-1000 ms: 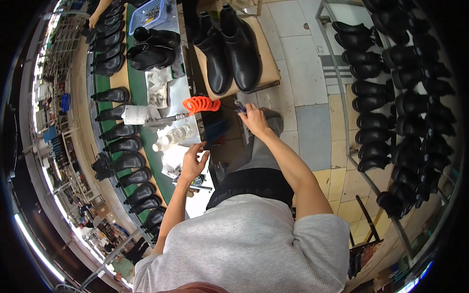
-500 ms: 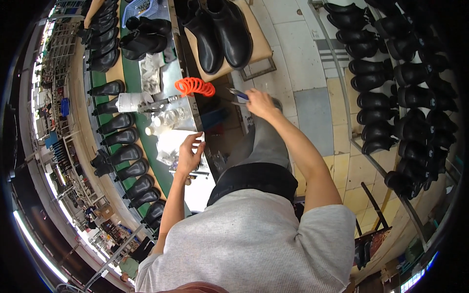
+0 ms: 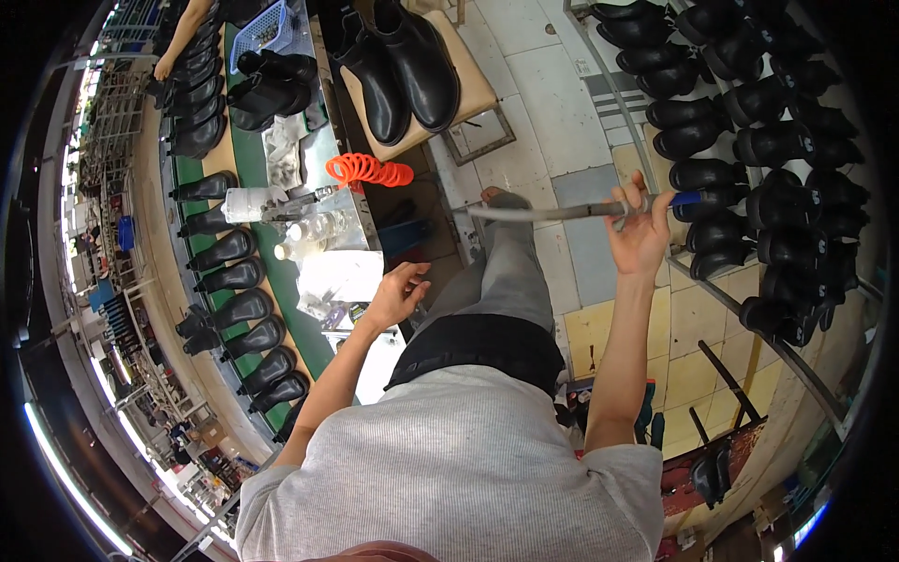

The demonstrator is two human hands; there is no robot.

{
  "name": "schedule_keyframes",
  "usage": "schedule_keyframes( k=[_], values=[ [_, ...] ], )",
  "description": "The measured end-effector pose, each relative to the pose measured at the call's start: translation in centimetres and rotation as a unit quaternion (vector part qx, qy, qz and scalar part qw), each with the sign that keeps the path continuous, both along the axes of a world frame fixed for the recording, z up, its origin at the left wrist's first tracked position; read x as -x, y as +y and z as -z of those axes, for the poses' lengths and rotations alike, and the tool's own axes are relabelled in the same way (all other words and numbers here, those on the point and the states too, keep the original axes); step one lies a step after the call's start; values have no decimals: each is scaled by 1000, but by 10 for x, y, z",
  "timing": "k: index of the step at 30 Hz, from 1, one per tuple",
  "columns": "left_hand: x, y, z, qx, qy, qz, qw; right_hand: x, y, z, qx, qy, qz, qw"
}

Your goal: Assemble and inspect shoes on a factory production line.

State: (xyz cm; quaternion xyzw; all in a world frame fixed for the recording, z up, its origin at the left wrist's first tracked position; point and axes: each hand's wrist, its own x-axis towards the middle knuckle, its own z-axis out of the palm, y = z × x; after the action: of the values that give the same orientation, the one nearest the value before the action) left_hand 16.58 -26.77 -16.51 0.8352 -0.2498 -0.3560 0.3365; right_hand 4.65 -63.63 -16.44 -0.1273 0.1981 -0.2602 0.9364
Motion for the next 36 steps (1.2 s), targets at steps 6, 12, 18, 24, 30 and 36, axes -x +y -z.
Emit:
schedule_keyframes(
  k=[6,12,18,24,30,36],
  values=[
    [-1,15,-6,8,-21,-21,1000,0,-26,-50,54,-192,-122,972],
    [14,36,-18,-5,-33,-62,997,-55,4,-123,577,341,49,741],
    [32,59,-27,7,-63,-114,991,-158,78,-112,592,163,-62,787],
    [41,88,-58,-54,-86,-115,988,-282,169,-71,526,-72,-261,806],
    [43,91,-75,-32,-84,-326,941,-383,235,-30,578,-123,-292,752],
    [62,58,-43,44,32,-494,868,-442,265,31,564,-1,-231,793]
  ],
)
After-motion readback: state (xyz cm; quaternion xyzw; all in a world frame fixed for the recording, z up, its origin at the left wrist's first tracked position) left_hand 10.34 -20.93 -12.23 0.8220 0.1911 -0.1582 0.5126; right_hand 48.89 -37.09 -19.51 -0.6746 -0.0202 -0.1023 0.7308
